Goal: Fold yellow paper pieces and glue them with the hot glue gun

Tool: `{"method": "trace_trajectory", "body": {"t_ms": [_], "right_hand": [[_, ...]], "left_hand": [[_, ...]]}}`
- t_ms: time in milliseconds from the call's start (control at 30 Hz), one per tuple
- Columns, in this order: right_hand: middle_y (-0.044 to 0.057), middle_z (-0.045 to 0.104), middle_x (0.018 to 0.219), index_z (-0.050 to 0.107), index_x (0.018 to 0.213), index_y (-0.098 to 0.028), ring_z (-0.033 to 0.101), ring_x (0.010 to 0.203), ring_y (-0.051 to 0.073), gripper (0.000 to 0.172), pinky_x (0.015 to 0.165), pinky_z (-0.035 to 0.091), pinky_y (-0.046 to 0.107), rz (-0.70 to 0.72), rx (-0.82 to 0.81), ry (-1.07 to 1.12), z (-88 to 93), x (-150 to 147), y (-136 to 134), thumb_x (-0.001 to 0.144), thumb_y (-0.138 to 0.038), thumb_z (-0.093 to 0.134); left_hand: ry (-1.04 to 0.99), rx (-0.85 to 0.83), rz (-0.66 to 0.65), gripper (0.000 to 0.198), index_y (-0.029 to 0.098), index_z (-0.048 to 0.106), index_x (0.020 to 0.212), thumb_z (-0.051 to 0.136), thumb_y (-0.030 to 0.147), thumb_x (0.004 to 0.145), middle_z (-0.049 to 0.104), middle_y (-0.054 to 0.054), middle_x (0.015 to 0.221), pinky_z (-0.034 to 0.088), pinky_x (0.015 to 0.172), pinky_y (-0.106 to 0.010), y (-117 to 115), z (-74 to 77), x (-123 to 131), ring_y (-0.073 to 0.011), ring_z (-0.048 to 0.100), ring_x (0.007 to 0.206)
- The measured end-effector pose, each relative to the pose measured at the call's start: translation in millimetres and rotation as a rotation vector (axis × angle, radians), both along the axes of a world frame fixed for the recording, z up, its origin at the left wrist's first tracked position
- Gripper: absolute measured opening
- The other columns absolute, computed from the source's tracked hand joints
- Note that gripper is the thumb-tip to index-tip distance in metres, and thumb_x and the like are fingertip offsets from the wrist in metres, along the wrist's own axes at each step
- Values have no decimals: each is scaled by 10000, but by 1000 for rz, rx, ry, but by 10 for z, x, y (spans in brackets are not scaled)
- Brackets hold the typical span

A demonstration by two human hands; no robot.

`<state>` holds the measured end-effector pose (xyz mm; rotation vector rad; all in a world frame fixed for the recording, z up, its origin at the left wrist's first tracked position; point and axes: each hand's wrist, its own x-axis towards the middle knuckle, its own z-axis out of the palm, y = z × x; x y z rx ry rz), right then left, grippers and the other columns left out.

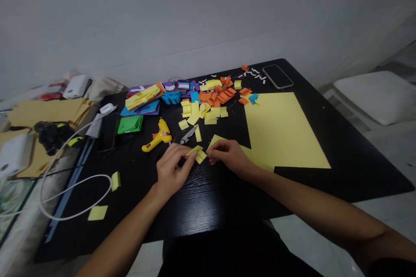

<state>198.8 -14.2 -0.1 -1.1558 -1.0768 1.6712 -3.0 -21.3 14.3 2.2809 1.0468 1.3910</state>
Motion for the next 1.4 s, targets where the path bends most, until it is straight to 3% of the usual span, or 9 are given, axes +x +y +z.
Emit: {"method": "trace_trajectory", "body": {"t_ms": [133, 300, 600, 733, 900, 1100, 1233, 1333, 1400], "right_hand": [[4, 712, 636, 741, 749, -179, 658, 622, 147, 131, 689, 536, 311, 16, -14, 76, 16, 3, 11, 739, -297, 798], [-7, 642, 630, 681, 714, -177, 613, 595, 141, 94, 625, 510, 298, 11, -33, 171, -15, 14, 39, 739, -252, 732], [-18, 604, 605, 600, 713, -197, 574, 553, 130, 342, 591, 479, 288, 72, 141, 2, 23, 16, 18, 902, -473, 672], [-21, 661, 695, 693, 865, -191, 608, 600, 131, 319, 636, 510, 294, 94, 170, 35, 26, -3, 3, 783, -469, 827], [-9, 675, 675, 720, 819, -182, 615, 601, 134, 286, 645, 513, 297, 161, 158, 16, 8, 0, -8, 807, -455, 807], [0, 675, 698, 672, 834, -194, 634, 632, 155, 201, 665, 523, 309, 79, 232, -103, -8, 46, 24, 892, -384, 703], [84, 747, 987, 733, 1025, -206, 689, 929, 233, 142, 883, 547, 406, -15, 571, -463, -72, 69, 39, 929, -280, 658], [126, 731, 1223, 758, 1120, -215, 628, 1202, 300, 216, 1115, 435, 537, 146, 878, -655, -184, 62, 20, 923, -217, 669], [130, 705, 1306, 773, 1102, -219, 570, 1305, 325, 201, 1144, 407, 578, 197, 939, -748, -261, 57, 4, 937, -200, 661]], "left_hand": [[-30, -66, 103, 45, 184, 699, 892, 690, 180, 935, 716, -35, 781, 530, 694, -312, 10, 7, -45, -166, 653, 702], [39, -235, 162, 213, 179, 706, 807, 617, 262, 983, 653, -3, 679, 457, 583, -258, 27, 10, -92, -124, 582, 579], [-193, -703, -32, 443, 175, 660, 695, 579, 490, 996, 618, -9, 595, 405, 494, -241, 67, 61, -59, -119, 510, 508], [-256, -814, -97, 465, 167, 663, 694, 600, 531, 976, 628, -17, 601, 416, 478, -230, 67, 21, -28, -112, 513, 493], [-181, -821, -110, 413, 170, 672, 725, 621, 495, 974, 650, -7, 625, 424, 477, -214, 39, -48, -12, -105, 533, 496], [-68, -716, -46, 386, 170, 688, 742, 619, 470, 976, 613, 9, 612, 389, 504, -229, 68, -29, -62, -113, 511, 521], [117, -447, 96, 354, 183, 607, 678, 636, 383, 969, 521, 30, 606, 376, 569, -255, 122, 36, -116, -126, 491, 573], [256, -338, 106, 368, 191, 549, 688, 530, 329, 1029, 528, 3, 686, 424, 673, -294, 153, 57, -131, -163, 538, 681], [331, -331, 80, 361, 189, 570, 743, 447, 302, 1063, 566, -24, 756, 451, 750, -331, 162, 49, -133, -191, 568, 758]]}}
